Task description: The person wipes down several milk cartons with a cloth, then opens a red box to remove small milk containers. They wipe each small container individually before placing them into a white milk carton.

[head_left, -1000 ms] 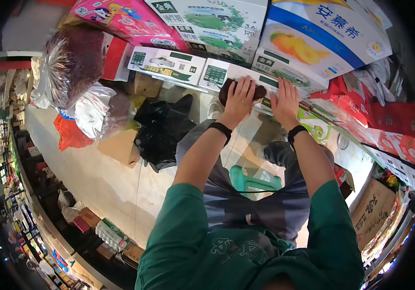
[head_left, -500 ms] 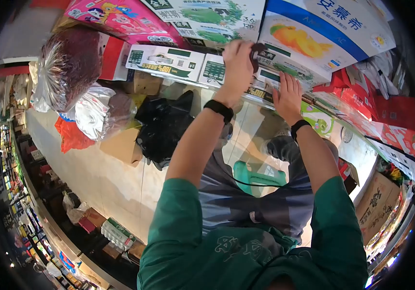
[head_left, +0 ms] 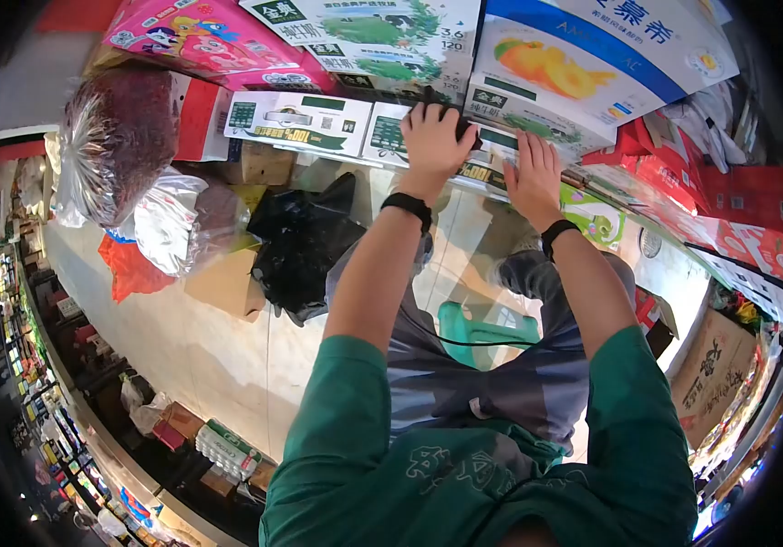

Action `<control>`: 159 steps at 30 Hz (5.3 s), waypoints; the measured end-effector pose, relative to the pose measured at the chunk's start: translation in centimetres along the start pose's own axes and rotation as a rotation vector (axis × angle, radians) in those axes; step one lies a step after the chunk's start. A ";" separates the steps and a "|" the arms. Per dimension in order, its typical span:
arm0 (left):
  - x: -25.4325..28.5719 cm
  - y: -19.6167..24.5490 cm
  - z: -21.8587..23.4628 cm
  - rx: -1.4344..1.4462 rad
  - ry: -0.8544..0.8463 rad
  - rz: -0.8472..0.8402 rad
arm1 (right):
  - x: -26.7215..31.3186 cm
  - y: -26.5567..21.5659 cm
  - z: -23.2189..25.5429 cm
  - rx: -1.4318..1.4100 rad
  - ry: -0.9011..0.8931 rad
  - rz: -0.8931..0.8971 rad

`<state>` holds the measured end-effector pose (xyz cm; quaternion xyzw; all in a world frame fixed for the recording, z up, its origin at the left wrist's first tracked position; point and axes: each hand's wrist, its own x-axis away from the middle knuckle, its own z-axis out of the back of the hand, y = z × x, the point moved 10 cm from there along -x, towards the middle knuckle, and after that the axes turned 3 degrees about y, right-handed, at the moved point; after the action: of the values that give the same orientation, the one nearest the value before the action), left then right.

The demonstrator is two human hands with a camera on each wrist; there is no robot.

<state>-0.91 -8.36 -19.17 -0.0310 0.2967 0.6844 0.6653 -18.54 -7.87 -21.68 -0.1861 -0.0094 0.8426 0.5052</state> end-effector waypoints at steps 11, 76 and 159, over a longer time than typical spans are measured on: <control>4.0 6.8 -1.5 0.095 0.152 -0.030 | 0.2 0.2 -0.4 -0.034 -0.012 0.014; 5.3 7.2 -2.3 0.061 -0.085 -0.153 | 0.9 3.3 0.1 -0.464 0.092 -0.083; 0.8 -7.9 1.9 -0.146 -0.033 -0.020 | -0.2 2.3 0.5 -0.248 0.151 -0.118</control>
<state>6.99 -7.23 -20.81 -0.0712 0.2347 0.6980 0.6728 -20.59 -9.07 -21.61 -0.3091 -0.0863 0.7875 0.5261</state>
